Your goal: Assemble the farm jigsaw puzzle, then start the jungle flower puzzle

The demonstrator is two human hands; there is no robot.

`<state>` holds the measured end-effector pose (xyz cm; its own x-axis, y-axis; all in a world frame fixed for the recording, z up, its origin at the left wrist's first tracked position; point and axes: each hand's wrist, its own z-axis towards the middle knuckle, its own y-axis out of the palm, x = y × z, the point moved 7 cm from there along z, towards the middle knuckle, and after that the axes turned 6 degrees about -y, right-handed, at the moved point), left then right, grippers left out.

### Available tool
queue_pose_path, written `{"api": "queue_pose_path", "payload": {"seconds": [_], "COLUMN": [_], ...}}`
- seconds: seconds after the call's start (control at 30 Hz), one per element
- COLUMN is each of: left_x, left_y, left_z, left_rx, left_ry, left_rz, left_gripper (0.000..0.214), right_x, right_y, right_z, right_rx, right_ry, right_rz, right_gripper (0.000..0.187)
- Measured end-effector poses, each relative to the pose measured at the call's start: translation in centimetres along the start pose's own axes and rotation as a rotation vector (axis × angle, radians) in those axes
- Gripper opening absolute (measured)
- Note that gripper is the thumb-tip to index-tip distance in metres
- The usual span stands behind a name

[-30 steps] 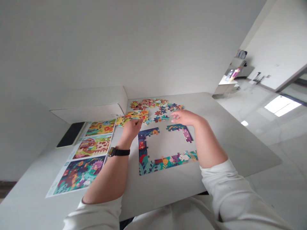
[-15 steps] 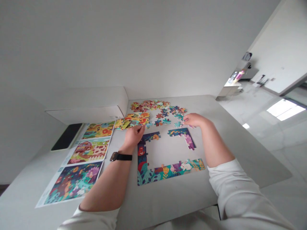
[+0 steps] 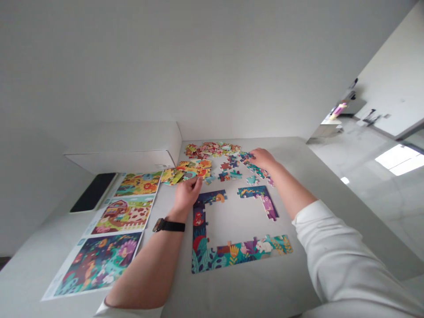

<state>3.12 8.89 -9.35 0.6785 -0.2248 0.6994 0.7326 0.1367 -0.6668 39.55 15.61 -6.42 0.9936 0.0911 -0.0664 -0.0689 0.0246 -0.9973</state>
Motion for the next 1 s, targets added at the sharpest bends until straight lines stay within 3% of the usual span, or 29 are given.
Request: {"api": "queue_pose_path", "payload": {"seconds": [0.13, 0.27, 0.43, 0.57, 0.73, 0.87, 1.0], "left_x": [0.0, 0.1, 0.0, 0.0, 0.1, 0.2, 0.2], "left_y": [0.0, -0.1, 0.1, 0.1, 0.1, 0.0, 0.1], "left_z": [0.0, 0.0, 0.0, 0.0, 0.0, 0.1, 0.2], "left_rx": [0.006, -0.010, -0.043, -0.046, -0.038, -0.034, -0.027], "left_ry": [0.007, -0.017, -0.036, -0.042, -0.050, -0.042, -0.031], "left_rz": [-0.029, -0.037, -0.039, -0.042, -0.063, -0.078, -0.074], "left_gripper": [0.054, 0.053, 0.053, 0.053, 0.052, 0.051, 0.051], "right_x": [0.3, 0.4, 0.9, 1.3, 1.7, 0.9, -0.2], "right_y": [1.5, 3.1, 3.8, 2.9, 2.0, 1.5, 0.9], "right_z": [2.7, 4.3, 4.1, 2.9, 1.2, -0.6, -3.2], "right_rx": [-0.005, -0.026, 0.033, 0.156, 0.262, 0.268, 0.229], "right_ry": [0.045, 0.016, -0.059, -0.103, -0.028, 0.016, 0.059], "right_rz": [0.013, 0.059, 0.158, 0.265, 0.673, 1.064, 1.292], "right_gripper": [0.049, 0.043, 0.041, 0.034, 0.016, 0.030, 0.039]}}
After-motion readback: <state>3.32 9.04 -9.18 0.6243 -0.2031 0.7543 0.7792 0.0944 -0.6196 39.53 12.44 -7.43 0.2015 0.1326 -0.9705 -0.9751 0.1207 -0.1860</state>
